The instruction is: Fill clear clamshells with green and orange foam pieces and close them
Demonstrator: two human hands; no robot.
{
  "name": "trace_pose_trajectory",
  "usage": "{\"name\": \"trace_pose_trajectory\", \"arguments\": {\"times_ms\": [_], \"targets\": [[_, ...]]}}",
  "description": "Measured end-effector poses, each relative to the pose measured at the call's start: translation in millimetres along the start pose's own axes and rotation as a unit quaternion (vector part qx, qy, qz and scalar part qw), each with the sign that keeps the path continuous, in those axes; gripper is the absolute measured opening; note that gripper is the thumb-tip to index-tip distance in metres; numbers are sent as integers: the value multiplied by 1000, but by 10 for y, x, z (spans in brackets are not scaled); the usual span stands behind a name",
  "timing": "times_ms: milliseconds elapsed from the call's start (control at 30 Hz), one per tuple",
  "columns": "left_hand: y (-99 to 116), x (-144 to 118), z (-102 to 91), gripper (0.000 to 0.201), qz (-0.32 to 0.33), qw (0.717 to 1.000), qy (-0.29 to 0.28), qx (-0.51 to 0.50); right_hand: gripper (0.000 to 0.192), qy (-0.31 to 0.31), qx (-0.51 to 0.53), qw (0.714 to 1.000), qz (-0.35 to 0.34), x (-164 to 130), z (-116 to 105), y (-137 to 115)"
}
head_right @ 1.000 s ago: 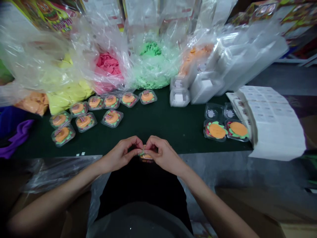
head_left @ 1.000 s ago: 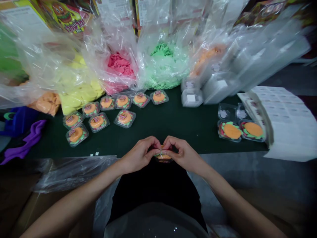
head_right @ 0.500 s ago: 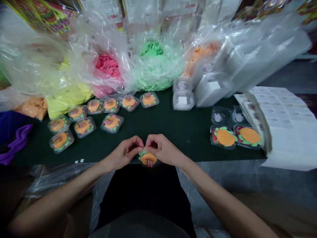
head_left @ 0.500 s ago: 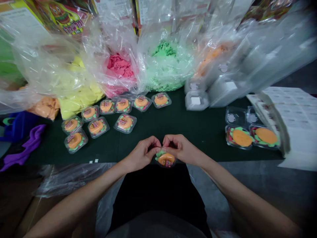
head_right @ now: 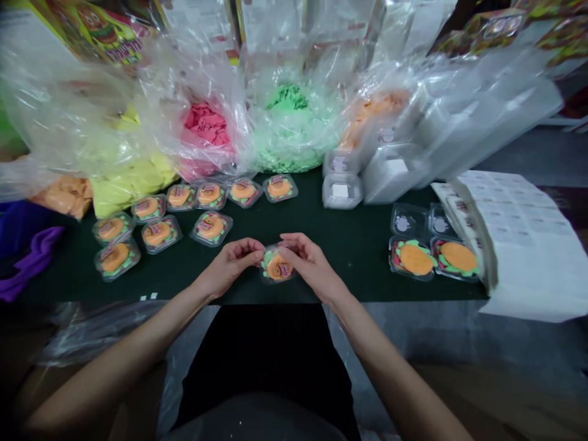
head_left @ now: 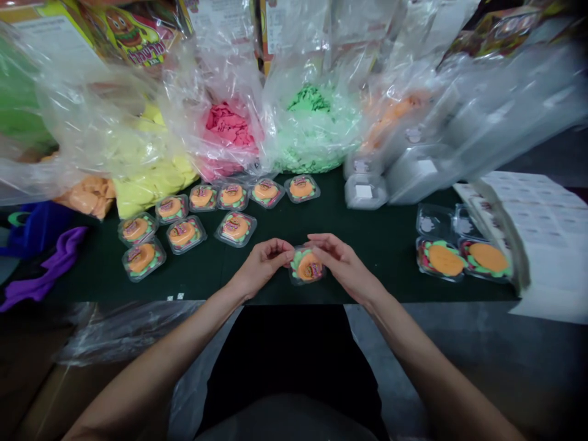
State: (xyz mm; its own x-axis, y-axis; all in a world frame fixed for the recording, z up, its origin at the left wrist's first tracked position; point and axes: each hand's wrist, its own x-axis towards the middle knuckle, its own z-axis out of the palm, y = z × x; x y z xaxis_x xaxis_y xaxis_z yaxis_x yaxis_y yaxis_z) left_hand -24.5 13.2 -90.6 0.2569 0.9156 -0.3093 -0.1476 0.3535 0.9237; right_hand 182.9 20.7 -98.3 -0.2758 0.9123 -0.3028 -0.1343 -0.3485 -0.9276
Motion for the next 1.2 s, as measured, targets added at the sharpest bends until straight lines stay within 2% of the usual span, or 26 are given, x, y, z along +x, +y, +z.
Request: {"name": "trace_pose_trajectory", "arguments": {"times_ms": [100, 200, 267, 367, 500, 600, 700, 800, 867, 967, 1067, 1200], "targets": [[0, -145, 72, 33, 35, 998, 29, -39, 51, 3, 62, 998, 11, -196, 37, 96], [32, -329, 174, 31, 65, 997, 34, -40, 40, -15, 105, 994, 23, -318, 33, 209], [69, -458, 252, 31, 75, 997, 20, -22, 38, -46, 137, 989, 32, -353, -6, 275], [123, -636, 372, 28, 90, 996, 10, 23, 51, -94, 168, 980, 48, -383, -85, 331], [146, -819, 516, 20, 127, 989, 27, 64, 70, -104, 185, 976, 48, -430, -139, 320], [129, -902, 589, 18, 153, 984, 34, 84, 70, -99, 188, 977, 37, -479, -125, 256], [93, -908, 591, 15, 177, 974, 82, 120, 65, -90, 157, 983, 25, -544, -75, 158], [29, -810, 494, 18, 144, 979, 109, 90, 53, -72, 105, 992, 1, -601, 3, 82], [-40, -700, 389, 23, 98, 990, 92, 32, 44, -49, 78, 996, -8, -618, 59, 73], [-172, -534, 237, 30, 25, 995, 71, -64, 37, -8, 65, 998, 19, -621, 128, 109], [-285, -439, 142, 33, -38, 981, 67, -180, 37, 0, 96, 994, 52, -635, 159, 147], [-338, -438, 95, 25, -93, 938, 99, -319, 46, -37, 160, 986, 34, -682, 176, 142]]}}
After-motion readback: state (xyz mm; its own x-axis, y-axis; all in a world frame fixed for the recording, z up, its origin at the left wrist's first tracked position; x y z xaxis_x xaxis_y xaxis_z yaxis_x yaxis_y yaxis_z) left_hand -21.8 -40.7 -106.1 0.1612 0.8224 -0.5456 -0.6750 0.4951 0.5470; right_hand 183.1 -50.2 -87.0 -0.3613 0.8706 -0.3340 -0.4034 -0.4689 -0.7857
